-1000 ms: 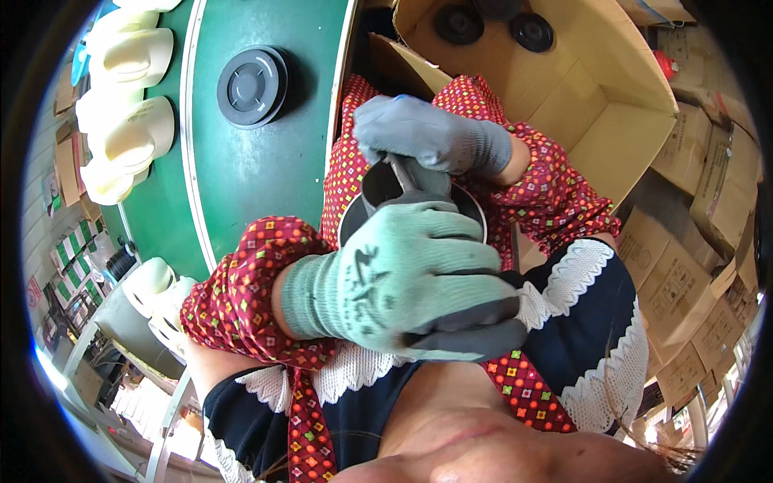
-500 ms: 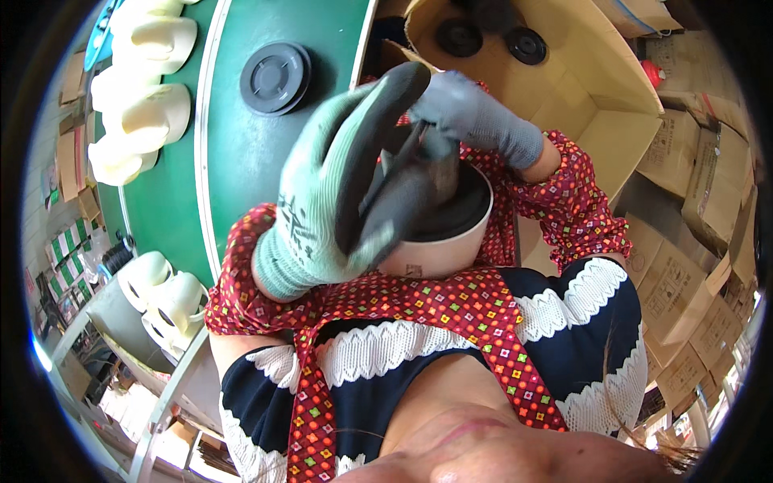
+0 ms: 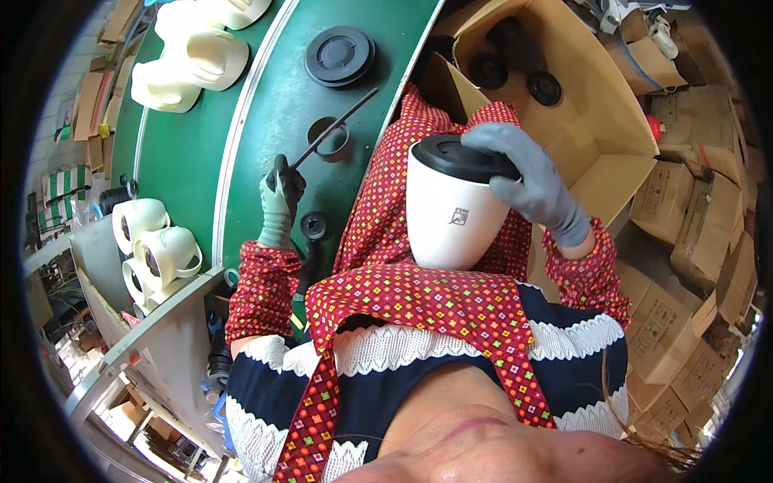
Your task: The person assembles white plastic kettles by inserting black circular components into the base and securing black lids on top. The person handles each kettle one at a time, places the assembled units on a green workbench, and occasionally retrieves additional parts from a nearby cardboard box.
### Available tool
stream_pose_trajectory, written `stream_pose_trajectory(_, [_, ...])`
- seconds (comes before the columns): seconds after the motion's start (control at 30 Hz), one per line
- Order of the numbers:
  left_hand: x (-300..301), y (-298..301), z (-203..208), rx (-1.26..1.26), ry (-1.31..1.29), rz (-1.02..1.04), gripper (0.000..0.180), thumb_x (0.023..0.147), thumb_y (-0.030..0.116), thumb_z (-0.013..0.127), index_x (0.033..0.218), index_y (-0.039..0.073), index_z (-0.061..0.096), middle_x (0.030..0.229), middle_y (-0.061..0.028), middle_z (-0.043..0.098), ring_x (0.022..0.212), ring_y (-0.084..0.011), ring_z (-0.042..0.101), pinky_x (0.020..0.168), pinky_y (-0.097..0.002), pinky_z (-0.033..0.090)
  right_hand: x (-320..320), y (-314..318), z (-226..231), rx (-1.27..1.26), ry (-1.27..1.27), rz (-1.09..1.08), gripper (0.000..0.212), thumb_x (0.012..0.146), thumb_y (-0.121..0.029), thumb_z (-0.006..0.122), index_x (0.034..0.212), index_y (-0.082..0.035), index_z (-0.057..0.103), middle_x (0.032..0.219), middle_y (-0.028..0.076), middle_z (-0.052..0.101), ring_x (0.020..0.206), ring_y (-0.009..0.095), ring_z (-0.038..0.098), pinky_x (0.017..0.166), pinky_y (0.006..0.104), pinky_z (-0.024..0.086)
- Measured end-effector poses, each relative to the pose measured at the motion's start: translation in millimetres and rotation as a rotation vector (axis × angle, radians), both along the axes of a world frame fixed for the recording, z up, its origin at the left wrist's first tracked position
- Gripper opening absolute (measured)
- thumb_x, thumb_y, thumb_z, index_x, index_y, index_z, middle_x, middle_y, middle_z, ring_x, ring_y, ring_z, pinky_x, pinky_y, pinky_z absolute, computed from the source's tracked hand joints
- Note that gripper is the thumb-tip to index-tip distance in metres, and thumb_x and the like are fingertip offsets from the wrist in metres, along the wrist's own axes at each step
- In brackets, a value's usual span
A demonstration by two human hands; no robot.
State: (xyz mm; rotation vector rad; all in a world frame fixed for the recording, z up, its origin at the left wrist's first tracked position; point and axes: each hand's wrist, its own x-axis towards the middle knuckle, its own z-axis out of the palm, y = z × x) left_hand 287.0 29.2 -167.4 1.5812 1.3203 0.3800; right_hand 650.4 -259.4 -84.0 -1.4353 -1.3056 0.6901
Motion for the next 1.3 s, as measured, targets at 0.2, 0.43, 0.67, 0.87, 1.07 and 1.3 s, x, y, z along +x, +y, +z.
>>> stream_pose_trajectory(0.2, [-68,18,-86,0.114,0.007,0.107,0.065,0.11,0.058,0.063,0.087,0.0,0.079,0.073,-0.0107,0.074,0.071,-0.0204,0.071,0.072,-0.0371,0.056,-19,1,-36,0.108,-0.201,-0.217,0.043,0.084,-0.029,0.093,0.109,-0.001,0.073,0.106,0.013,0.073,0.099,0.03,0.07,0.092,0.0406,0.057])
stream_pose_trajectory(0.43, [-5,-27,39,0.55,0.09,-0.439,0.087,0.079,0.022,0.09,0.157,0.007,0.054,0.158,-0.022,0.052,0.148,-0.0407,0.052,0.122,-0.0496,0.046,19,42,-30,-0.008,0.405,-0.52,0.034,0.11,-0.033,0.073,0.109,0.001,0.073,0.111,0.006,0.075,0.096,0.011,0.066,0.088,0.0289,0.056])
stream_pose_trajectory(0.67, [-2,-84,110,-0.065,-0.528,-0.384,0.064,0.095,0.018,0.088,0.15,0.001,0.061,0.148,-0.0139,0.064,0.134,-0.0249,0.062,0.115,-0.0401,0.05,-53,143,-27,-0.153,1.421,-0.118,0.053,0.116,-0.052,0.055,0.141,-0.007,0.069,0.135,0.008,0.075,0.123,0.018,0.068,0.11,0.0373,0.055])
stream_pose_trajectory(0.87, [-21,1,89,0.035,-0.601,0.238,0.037,0.104,0.022,0.081,0.129,-0.003,0.071,0.112,-0.0098,0.079,0.091,-0.0161,0.074,0.084,-0.0369,0.065,-80,139,-42,-0.155,0.788,-0.211,0.038,0.119,-0.034,0.054,0.144,-0.008,0.065,0.121,0.001,0.063,0.102,0.011,0.059,0.094,0.0308,0.051])
stream_pose_trajectory(1.07, [-40,170,26,0.322,-0.037,0.479,0.042,0.101,0.035,0.084,0.111,-0.004,0.073,0.088,-0.0075,0.074,0.074,-0.0169,0.072,0.071,-0.0332,0.064,-89,121,-55,-0.269,0.798,-0.126,0.033,0.119,-0.024,0.052,0.143,-0.005,0.065,0.12,0.004,0.066,0.098,0.01,0.063,0.096,0.0293,0.055])
stream_pose_trajectory(1.3, [-56,136,83,0.637,0.42,0.421,0.112,0.083,0.064,0.091,0.16,-0.002,0.044,0.157,-0.0275,0.053,0.148,-0.0415,0.053,0.121,-0.0505,0.046,-81,106,-68,-0.267,0.8,-0.094,0.038,0.119,-0.03,0.053,0.141,-0.004,0.068,0.122,0.006,0.071,0.098,0.012,0.067,0.094,0.0301,0.057])
